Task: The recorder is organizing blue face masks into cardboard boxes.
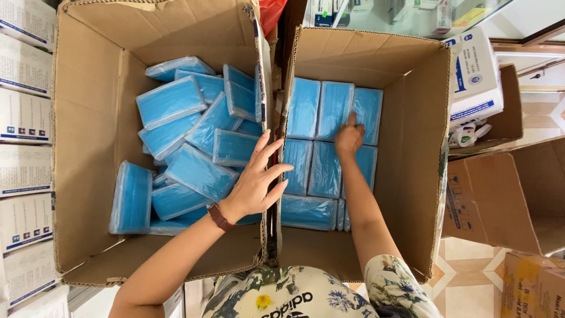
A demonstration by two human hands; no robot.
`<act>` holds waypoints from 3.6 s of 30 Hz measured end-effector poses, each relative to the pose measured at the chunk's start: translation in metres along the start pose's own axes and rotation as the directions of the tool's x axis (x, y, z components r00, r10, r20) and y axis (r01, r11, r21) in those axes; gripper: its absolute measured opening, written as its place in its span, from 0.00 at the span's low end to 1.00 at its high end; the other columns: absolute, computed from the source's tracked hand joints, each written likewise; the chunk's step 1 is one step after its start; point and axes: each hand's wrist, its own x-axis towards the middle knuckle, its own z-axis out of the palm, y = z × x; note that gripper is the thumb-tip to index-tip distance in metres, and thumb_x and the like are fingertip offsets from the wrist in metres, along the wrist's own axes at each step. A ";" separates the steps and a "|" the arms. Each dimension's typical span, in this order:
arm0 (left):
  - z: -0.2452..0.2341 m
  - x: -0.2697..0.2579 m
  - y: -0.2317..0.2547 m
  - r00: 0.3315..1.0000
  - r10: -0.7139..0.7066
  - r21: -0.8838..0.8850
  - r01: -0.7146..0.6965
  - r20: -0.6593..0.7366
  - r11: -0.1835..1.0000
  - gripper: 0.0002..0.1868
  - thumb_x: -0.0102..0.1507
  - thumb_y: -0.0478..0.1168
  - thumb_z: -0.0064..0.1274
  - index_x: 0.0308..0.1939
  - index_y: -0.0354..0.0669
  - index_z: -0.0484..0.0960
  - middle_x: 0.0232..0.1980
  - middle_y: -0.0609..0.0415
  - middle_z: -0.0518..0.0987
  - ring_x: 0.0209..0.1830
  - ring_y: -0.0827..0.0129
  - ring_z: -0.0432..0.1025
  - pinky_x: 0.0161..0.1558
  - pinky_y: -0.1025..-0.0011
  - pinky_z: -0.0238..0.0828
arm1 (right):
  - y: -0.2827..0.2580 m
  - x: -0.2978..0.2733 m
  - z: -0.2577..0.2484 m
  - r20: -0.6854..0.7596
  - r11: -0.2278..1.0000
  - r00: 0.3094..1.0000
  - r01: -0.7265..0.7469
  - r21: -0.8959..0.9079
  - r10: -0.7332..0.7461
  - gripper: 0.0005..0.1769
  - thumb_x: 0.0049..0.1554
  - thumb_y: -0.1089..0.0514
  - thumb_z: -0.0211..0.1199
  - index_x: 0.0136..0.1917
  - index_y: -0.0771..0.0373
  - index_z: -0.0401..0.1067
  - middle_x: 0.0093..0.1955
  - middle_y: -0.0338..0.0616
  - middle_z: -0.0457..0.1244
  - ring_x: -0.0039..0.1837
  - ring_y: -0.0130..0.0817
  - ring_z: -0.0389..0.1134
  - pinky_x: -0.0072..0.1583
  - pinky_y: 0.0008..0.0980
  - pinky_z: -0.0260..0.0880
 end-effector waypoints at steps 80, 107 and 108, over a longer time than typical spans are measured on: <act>0.003 0.033 -0.017 0.994 0.095 0.106 -0.100 0.054 0.989 0.24 0.68 0.56 0.49 0.60 0.47 0.82 0.73 0.42 0.69 0.79 0.47 0.51 0.74 0.35 0.41 | 0.012 -0.040 -0.165 0.257 -0.223 0.930 -0.318 0.922 -0.263 0.28 0.53 0.49 0.71 0.63 0.60 0.69 0.50 0.38 0.68 0.54 0.33 0.66 0.58 0.33 0.64; 0.006 0.039 -0.001 0.997 0.000 0.262 -0.021 0.078 0.965 0.11 0.64 0.42 0.57 0.47 0.44 0.86 0.72 0.45 0.69 0.80 0.48 0.51 0.76 0.33 0.38 | 0.113 0.020 0.034 0.361 -0.027 0.740 -0.422 0.906 0.567 0.17 0.58 0.60 0.69 0.58 0.64 0.69 0.47 0.44 0.68 0.44 0.33 0.70 0.47 0.30 0.77; 0.006 0.039 0.000 0.997 -0.001 0.261 -0.018 0.075 0.965 0.10 0.64 0.42 0.57 0.47 0.44 0.86 0.72 0.45 0.69 0.80 0.48 0.51 0.76 0.34 0.38 | 0.106 0.010 0.035 0.259 0.097 0.724 -0.411 0.907 0.639 0.24 0.59 0.60 0.67 0.65 0.65 0.63 0.51 0.49 0.70 0.48 0.37 0.75 0.49 0.33 0.80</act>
